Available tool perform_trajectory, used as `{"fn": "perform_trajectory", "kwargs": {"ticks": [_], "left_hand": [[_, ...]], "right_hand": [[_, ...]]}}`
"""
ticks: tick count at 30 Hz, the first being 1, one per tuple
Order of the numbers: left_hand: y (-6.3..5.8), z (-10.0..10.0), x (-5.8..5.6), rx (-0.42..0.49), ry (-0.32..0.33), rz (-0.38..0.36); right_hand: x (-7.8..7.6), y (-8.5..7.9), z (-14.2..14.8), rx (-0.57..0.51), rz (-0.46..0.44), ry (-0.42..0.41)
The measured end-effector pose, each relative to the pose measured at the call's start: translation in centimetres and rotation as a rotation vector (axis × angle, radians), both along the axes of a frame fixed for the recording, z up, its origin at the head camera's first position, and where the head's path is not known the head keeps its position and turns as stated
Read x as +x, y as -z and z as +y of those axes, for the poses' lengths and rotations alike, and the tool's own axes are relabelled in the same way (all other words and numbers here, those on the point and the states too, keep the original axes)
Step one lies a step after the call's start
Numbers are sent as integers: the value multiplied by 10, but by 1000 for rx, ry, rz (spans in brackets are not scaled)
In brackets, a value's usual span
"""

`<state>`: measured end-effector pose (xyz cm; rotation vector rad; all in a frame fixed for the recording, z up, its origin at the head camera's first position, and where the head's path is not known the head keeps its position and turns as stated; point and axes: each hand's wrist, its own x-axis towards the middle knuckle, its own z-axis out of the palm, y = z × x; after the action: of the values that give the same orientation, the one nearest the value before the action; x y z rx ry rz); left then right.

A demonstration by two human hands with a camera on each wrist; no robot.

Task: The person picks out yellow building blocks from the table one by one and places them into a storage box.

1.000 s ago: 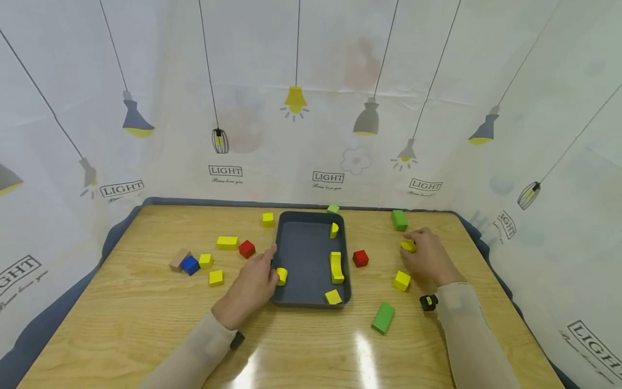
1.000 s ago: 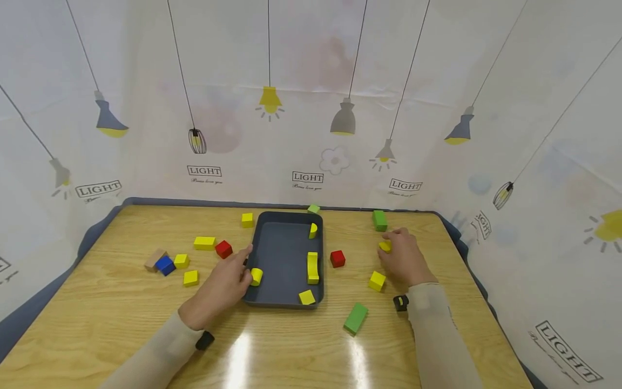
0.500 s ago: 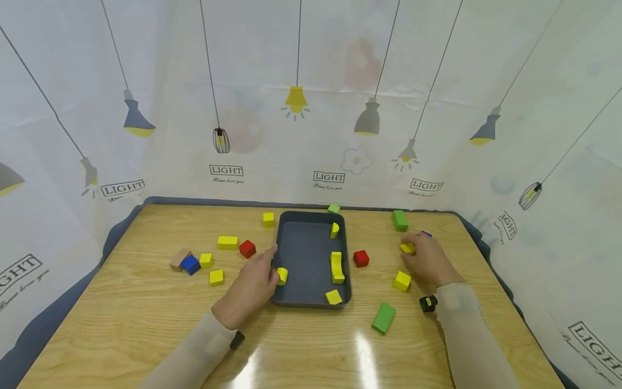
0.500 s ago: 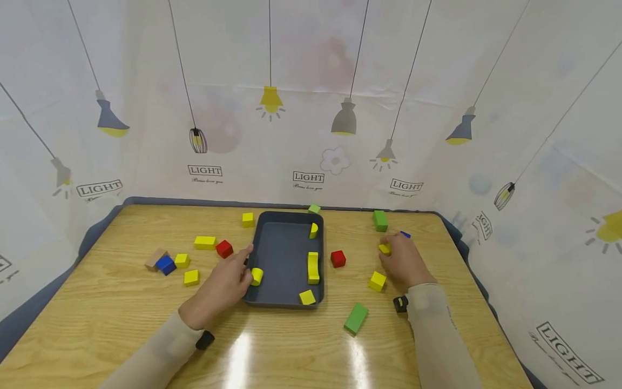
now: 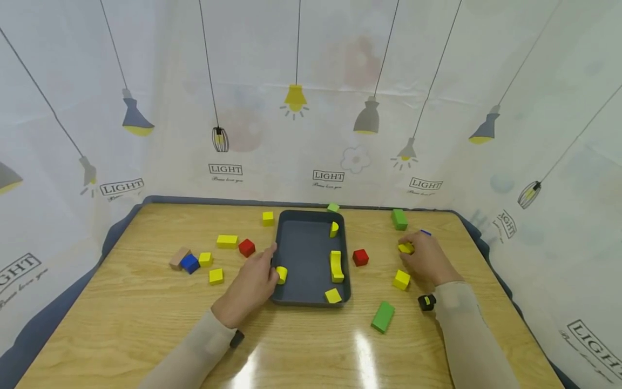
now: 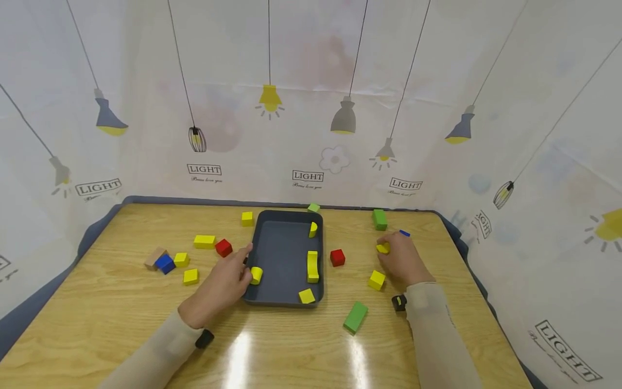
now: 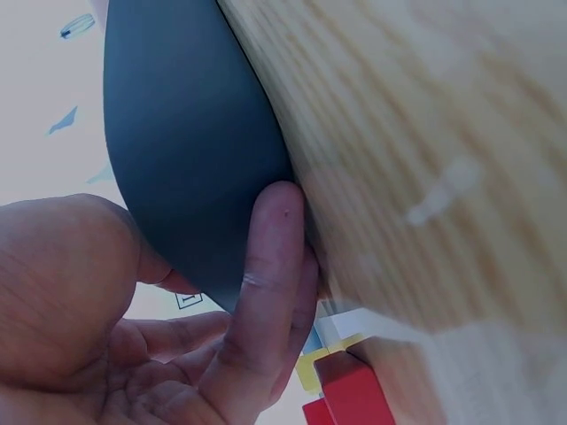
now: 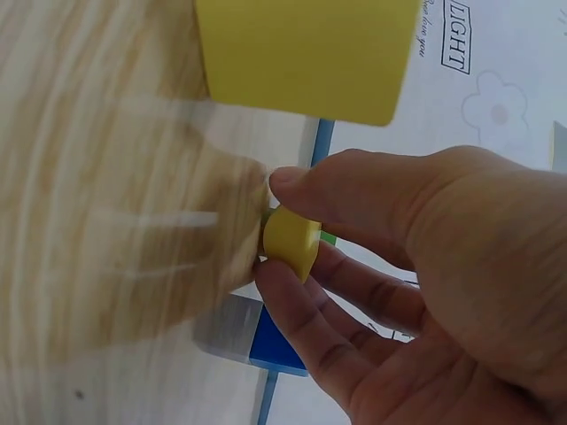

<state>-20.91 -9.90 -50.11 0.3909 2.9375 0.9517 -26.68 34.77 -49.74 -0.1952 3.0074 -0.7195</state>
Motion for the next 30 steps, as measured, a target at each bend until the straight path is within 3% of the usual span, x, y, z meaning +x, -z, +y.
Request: {"fn": "perform_trajectory", "kwargs": {"ticks": [8,18,30], "left_hand": [[-1,-1,2,-6,2,0],[-5,-3,-1,7,23,22],[-7,-5,-1,29,14,-36]], "right_hand": [[2,-2,-5,4,41,-15],[8,-21,-24,11,87,-45],[16,-31,-53,0,98,-119]]}}
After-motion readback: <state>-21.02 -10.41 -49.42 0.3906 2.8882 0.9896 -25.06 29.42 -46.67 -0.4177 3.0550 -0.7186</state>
